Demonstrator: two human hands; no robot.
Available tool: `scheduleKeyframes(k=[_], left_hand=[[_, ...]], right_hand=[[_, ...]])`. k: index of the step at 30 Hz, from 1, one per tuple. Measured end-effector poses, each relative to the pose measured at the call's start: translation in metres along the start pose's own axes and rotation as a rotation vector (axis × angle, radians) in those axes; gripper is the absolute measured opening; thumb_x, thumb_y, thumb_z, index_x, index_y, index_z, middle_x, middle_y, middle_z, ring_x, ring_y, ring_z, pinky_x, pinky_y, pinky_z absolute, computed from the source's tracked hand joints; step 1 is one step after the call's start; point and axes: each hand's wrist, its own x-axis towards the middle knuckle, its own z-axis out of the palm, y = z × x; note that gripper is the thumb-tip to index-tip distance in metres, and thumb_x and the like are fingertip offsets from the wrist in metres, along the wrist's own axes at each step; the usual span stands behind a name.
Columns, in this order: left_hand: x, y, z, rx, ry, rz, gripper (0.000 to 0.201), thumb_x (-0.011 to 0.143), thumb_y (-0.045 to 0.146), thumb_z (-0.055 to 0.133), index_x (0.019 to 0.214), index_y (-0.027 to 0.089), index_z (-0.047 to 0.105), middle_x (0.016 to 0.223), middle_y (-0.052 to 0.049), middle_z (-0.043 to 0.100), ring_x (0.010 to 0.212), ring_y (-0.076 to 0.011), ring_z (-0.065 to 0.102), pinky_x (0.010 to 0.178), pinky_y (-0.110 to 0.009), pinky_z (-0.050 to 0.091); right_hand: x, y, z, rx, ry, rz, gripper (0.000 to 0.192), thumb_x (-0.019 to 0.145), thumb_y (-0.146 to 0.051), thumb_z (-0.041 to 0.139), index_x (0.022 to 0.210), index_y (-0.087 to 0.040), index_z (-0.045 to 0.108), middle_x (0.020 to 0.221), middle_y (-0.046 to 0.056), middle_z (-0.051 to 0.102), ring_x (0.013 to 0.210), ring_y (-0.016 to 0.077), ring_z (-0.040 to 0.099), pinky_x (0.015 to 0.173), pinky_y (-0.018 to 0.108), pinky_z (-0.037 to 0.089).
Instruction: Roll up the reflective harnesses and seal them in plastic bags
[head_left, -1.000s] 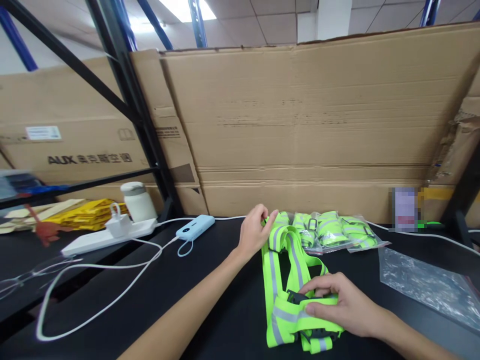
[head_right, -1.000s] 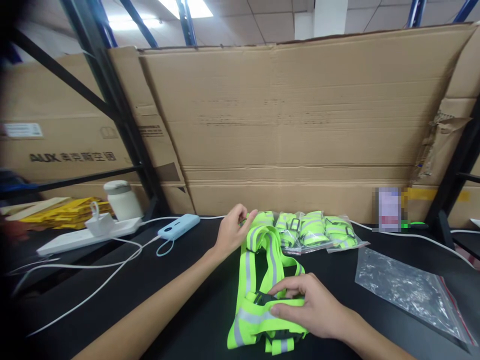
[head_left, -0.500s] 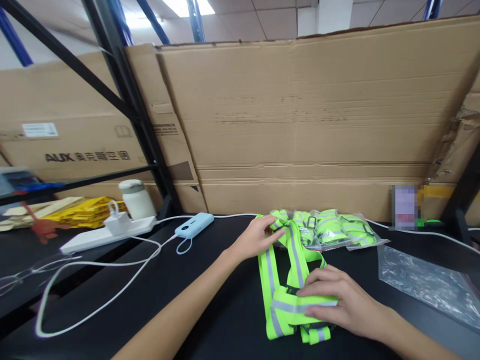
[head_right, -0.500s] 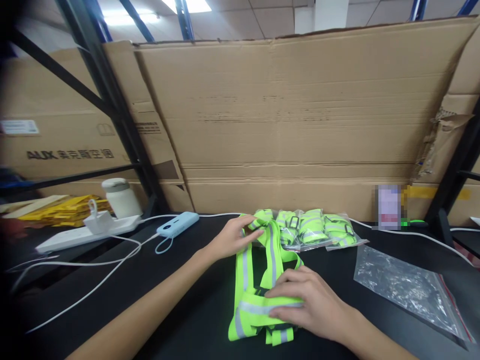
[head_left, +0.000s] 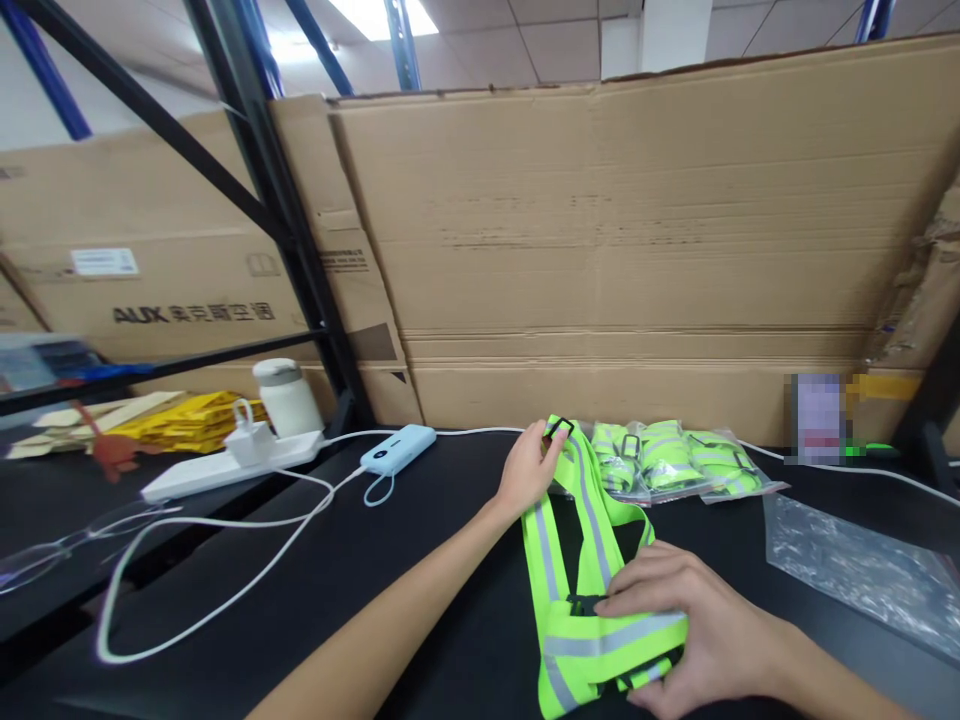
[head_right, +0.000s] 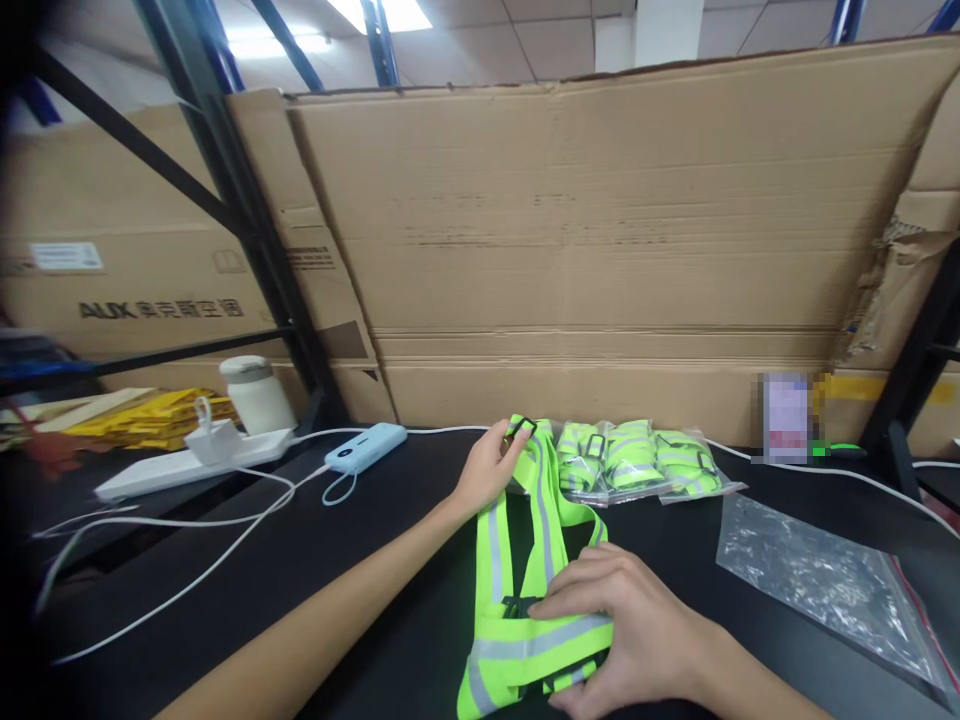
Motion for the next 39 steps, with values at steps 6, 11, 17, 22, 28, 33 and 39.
scheduleKeyframes(k=[6,11,17,22,28,33,39], left_hand=[[0.001,-0.017,0.008,-0.004,-0.001,-0.061,0.024,0.092,0.045,0.059,0.090,0.021,0.060,0.076,0.001,0.057,0.073,-0.0191,0.057,0.066,-0.028,0.039],[-0.001,-0.021,0.012,0.004,0.021,-0.062,0.023,0.094,0.044,0.058,0.092,0.021,0.062,0.082,-0.002,0.059,0.082,-0.0223,0.058,0.074,-0.032,0.043],[-0.005,-0.010,0.005,-0.029,-0.004,-0.024,0.039,0.105,0.041,0.036,0.099,0.023,0.071,0.097,-0.005,0.065,0.099,-0.0240,0.058,0.092,-0.038,0.043],[-0.009,-0.001,0.004,-0.018,-0.064,0.017,0.033,0.088,0.053,0.068,0.111,0.030,0.074,0.114,-0.005,0.061,0.114,-0.0290,0.055,0.103,-0.044,0.039],[-0.010,0.003,0.004,-0.001,-0.066,0.043,0.028,0.087,0.047,0.071,0.109,0.029,0.073,0.119,-0.006,0.060,0.117,-0.0300,0.053,0.106,-0.045,0.038],[-0.013,0.009,0.002,0.027,-0.109,0.139,0.044,0.101,0.047,0.050,0.142,0.033,0.052,0.138,-0.008,0.053,0.130,-0.0296,0.045,0.109,-0.046,0.036],[-0.012,0.011,0.007,0.128,-0.219,0.194,0.038,0.100,0.048,0.053,0.135,0.035,0.061,0.143,-0.007,0.053,0.134,-0.0324,0.043,0.108,-0.051,0.036]], right_hand=[[0.000,-0.001,0.002,-0.017,-0.021,-0.031,0.059,0.057,-0.029,0.082,0.116,-0.028,0.078,0.112,0.007,0.077,0.093,0.0276,0.065,0.095,0.044,0.046],[0.000,-0.001,0.003,0.027,-0.052,0.002,0.052,0.061,-0.018,0.076,0.112,-0.027,0.078,0.121,0.006,0.069,0.102,0.0256,0.062,0.100,0.043,0.043],[0.002,-0.004,-0.001,0.022,-0.048,0.004,0.052,0.060,-0.014,0.076,0.111,-0.025,0.078,0.108,0.004,0.070,0.096,0.0229,0.061,0.097,0.041,0.044],[0.004,-0.006,-0.006,-0.016,-0.102,0.011,0.055,0.060,-0.029,0.087,0.115,-0.027,0.077,0.110,0.005,0.072,0.097,0.0249,0.061,0.098,0.044,0.043],[0.004,-0.003,-0.002,-0.035,-0.084,-0.014,0.051,0.069,-0.031,0.084,0.118,-0.022,0.073,0.107,0.006,0.077,0.091,0.0243,0.064,0.092,0.042,0.045],[0.004,-0.007,-0.001,-0.012,-0.056,-0.036,0.033,0.072,-0.020,0.077,0.105,-0.021,0.074,0.102,0.005,0.078,0.086,0.0221,0.066,0.088,0.038,0.047],[0.006,-0.015,-0.014,0.046,-0.078,0.047,0.022,0.091,-0.025,0.067,0.111,-0.020,0.075,0.105,0.007,0.073,0.090,0.0196,0.065,0.088,0.034,0.047]])
